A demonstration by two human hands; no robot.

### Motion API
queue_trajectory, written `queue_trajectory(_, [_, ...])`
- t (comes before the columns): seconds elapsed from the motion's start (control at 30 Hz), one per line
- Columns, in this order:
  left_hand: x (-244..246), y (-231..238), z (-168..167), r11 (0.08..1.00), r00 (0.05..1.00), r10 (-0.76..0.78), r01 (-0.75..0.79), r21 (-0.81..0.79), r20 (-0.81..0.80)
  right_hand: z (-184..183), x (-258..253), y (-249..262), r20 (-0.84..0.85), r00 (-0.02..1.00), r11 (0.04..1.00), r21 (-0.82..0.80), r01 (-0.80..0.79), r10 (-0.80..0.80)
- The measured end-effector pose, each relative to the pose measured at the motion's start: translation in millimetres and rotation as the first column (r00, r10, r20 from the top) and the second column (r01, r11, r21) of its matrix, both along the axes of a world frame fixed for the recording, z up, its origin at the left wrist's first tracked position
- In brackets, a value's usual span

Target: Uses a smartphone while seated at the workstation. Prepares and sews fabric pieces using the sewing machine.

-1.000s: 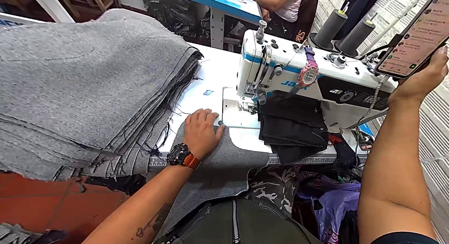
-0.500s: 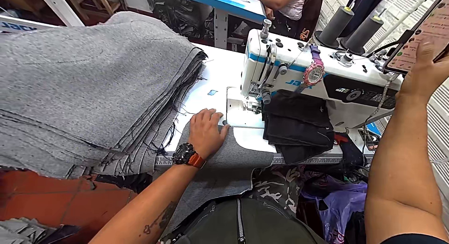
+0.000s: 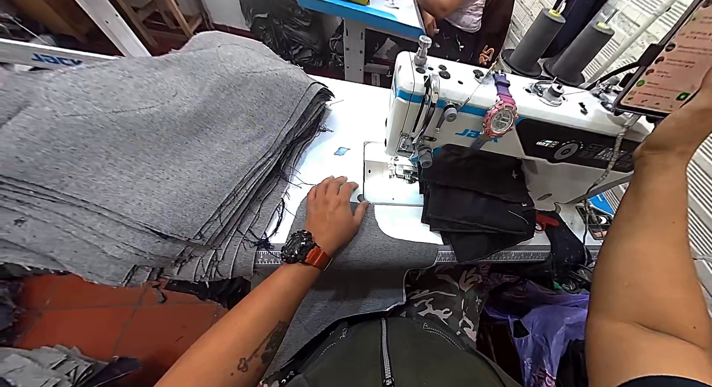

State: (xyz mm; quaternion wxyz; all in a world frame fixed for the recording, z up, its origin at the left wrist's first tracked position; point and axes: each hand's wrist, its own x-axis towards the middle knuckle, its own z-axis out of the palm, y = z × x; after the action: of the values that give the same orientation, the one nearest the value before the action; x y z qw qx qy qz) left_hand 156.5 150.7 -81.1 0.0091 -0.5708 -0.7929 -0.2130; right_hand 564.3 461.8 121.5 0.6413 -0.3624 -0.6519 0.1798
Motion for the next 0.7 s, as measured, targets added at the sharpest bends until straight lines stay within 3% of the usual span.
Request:
queue_trajectory(0.47, [0.3,0.1,1.3,1.0,1.0,0.002,-0.002,-0.009,-0.002,-1.2,11.2,13.4,-0.058,0.998,0.999,-0.034,-0.032,0.03])
queue_trajectory(0.7, [0.3,0.4,1.4,1.0,1.0,-0.001,0.001,-0.008,0.0,-12.9,14.6,6.3,0.053,0.993,0.99,-0.095,-0.105,0.11])
